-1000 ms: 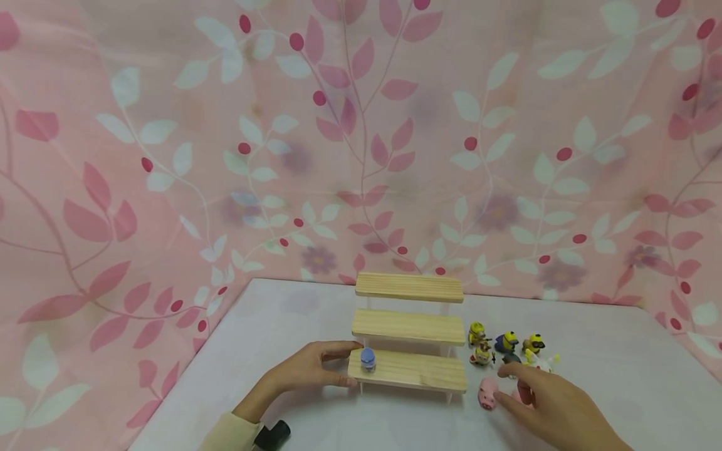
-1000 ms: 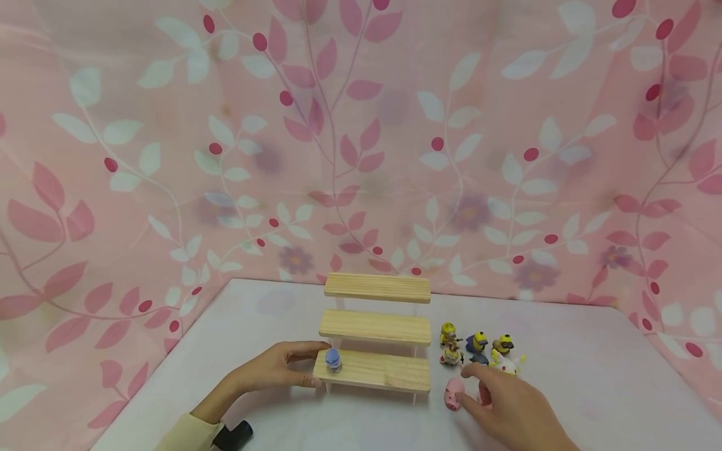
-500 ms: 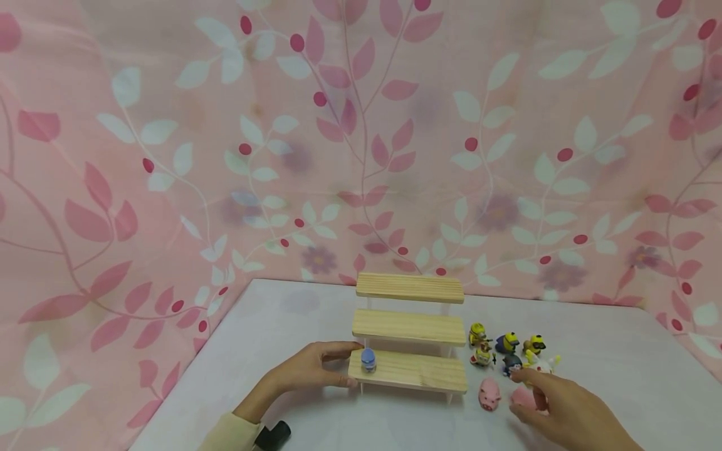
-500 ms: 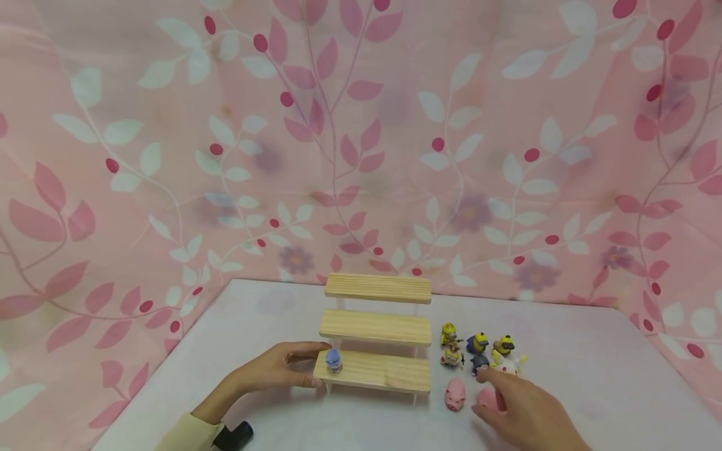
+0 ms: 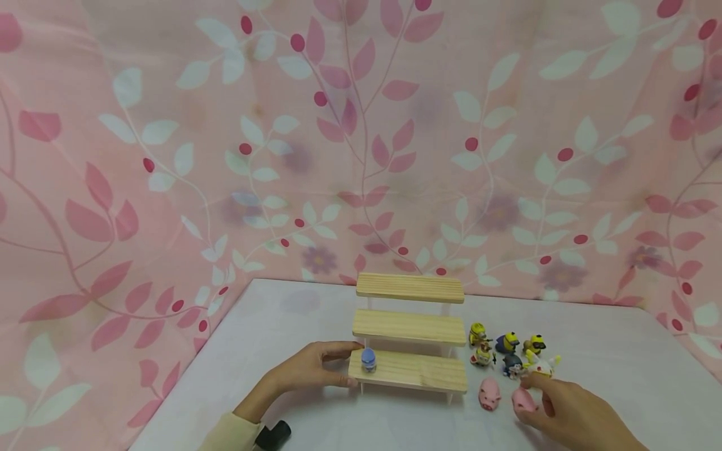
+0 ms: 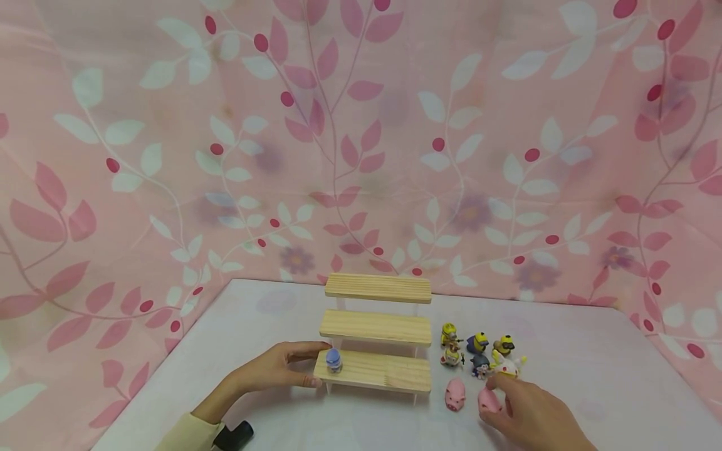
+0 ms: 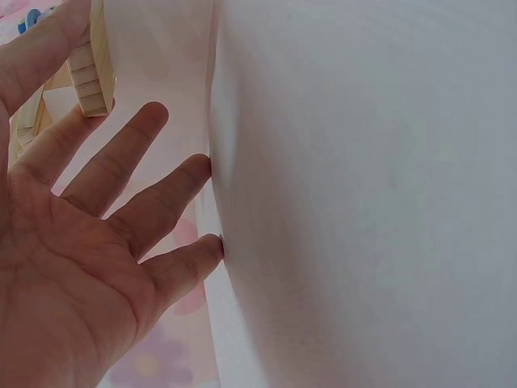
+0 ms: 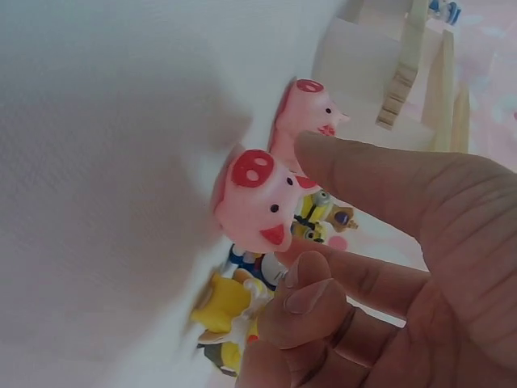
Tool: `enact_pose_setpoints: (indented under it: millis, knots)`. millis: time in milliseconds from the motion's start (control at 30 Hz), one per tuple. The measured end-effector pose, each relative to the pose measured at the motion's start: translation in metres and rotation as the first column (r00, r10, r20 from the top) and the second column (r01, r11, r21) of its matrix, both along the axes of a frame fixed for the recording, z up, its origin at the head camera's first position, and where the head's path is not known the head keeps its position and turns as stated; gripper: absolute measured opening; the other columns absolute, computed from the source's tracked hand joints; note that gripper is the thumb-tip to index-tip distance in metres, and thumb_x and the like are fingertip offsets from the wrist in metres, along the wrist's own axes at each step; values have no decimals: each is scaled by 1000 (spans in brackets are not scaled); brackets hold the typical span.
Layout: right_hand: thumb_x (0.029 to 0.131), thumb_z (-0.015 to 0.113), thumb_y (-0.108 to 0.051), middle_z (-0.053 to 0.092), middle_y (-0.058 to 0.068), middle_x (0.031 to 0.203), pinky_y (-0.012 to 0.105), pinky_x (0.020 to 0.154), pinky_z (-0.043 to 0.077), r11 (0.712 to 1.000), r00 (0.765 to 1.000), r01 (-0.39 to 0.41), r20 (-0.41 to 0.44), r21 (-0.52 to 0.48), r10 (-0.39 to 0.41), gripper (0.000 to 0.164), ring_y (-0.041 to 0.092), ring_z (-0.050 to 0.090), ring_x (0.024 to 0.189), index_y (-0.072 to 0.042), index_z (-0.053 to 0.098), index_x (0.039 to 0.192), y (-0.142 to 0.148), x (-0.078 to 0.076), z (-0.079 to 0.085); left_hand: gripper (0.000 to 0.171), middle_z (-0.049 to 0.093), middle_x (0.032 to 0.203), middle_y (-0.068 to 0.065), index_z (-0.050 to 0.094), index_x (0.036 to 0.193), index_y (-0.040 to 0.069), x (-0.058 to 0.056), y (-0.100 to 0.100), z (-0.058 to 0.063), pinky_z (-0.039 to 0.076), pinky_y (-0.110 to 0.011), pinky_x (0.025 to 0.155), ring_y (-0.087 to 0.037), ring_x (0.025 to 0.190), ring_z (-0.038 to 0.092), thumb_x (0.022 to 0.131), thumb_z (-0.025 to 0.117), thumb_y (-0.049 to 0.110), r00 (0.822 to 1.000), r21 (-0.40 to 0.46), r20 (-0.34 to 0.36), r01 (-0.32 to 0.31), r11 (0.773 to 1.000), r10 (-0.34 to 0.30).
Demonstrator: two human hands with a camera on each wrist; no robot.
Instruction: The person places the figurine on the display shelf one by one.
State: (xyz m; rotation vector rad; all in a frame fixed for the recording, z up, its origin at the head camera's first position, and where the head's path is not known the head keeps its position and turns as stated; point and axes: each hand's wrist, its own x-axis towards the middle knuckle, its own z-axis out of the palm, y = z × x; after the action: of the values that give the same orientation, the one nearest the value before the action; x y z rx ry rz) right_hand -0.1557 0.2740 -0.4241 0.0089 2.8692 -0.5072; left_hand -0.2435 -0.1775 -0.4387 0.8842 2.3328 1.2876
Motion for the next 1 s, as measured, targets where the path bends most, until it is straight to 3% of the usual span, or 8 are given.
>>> enact_pose_setpoints:
  millis: [233, 600, 1000]
  knots:
    - [71, 82, -56, 49, 1, 70, 32, 54, 38, 1000, 1000, -1, 30, 1, 1, 68, 18, 46, 63, -14, 65, 123, 4, -2, -4, 61, 52, 144, 3, 54, 143, 24, -1, 0, -1, 39, -49, 107, -25, 130, 51, 88, 77, 36, 1000, 7, -14, 10, 1000, -10]
    - [69, 82, -57, 49, 0, 71, 33, 55, 39, 1000, 999, 15, 45, 5, -15, 69, 17, 46, 63, -13, 66, 120, 4, -3, -8, 61, 52, 142, 11, 54, 142, 29, -2, -1, -3, 38, -47, 109, -20, 130, 50, 87, 77, 37, 1000, 8, 3, 3, 1000, -3]
    - [69, 82, -58, 50, -1, 72, 33, 55, 39, 1000, 999, 12, 35, 25, -13, 76, 18, 46, 66, -8, 65, 122, 4, -6, -11, 62, 52, 144, 6, 54, 143, 23, 0, 0, 0, 37, -49, 109, -22, 131, 49, 86, 78, 34, 1000, 14, 30, -3, 1000, 3]
